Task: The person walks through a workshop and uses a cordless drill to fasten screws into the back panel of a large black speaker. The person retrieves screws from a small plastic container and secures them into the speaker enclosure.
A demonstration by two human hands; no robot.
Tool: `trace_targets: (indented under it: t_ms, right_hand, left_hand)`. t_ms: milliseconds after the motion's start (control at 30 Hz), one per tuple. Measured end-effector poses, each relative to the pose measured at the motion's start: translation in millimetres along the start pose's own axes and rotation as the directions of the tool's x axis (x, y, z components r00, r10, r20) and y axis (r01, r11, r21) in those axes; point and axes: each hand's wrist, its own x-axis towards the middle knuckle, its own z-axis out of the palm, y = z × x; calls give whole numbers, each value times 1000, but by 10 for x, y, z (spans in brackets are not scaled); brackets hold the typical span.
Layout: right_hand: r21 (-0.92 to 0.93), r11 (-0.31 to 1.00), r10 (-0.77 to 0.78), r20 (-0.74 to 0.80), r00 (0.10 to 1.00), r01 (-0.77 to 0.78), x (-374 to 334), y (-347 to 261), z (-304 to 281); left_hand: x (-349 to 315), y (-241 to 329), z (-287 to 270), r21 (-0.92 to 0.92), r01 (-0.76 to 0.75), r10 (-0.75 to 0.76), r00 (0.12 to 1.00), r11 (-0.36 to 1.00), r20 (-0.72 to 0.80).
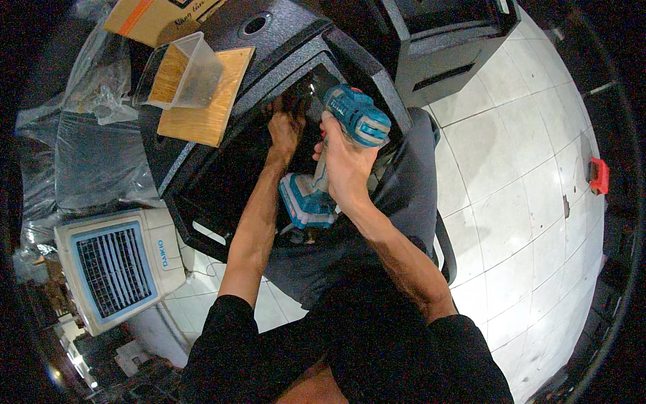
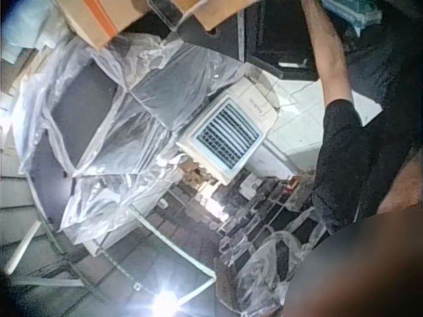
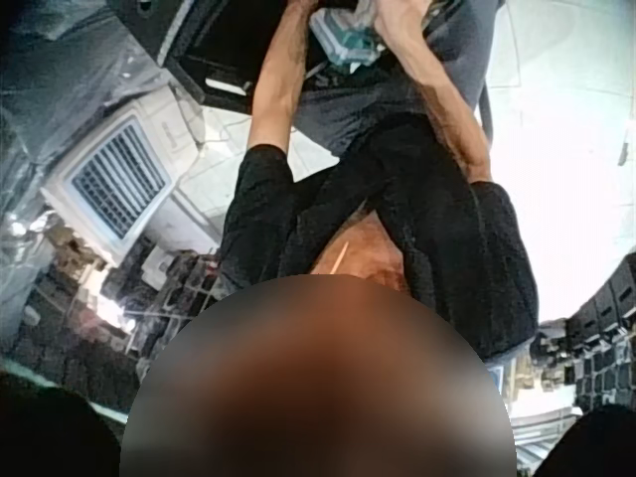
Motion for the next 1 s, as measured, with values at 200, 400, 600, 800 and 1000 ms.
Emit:
trace_targets:
  t_ms: [200, 400, 600, 800, 1000]
  right_hand:
    - [-49, 999, 11, -33, 999, -13, 24, -19, 45]
    - [-53, 998, -23, -34, 999, 21, -10, -26, 84]
    - [-111, 994, -4, -68, 998, -4, 7, -43, 101]
    - [-88, 995, -40, -58, 998, 35, -37, -14, 142]
    - [-138, 990, -15, -55, 998, 8, 5, -14, 90]
  left_hand:
    - [3, -83, 98, 50, -28, 27, 999, 998, 32]
    - [-54, -84, 125, 80, -37, 36, 999, 996, 20]
    - [-62, -65, 202, 175, -48, 75, 986, 983, -151]
    - [-52, -143, 250, 183, -105, 143, 967, 978, -209]
    - [-32, -98, 231, 186, -59, 87, 986, 981, -144]
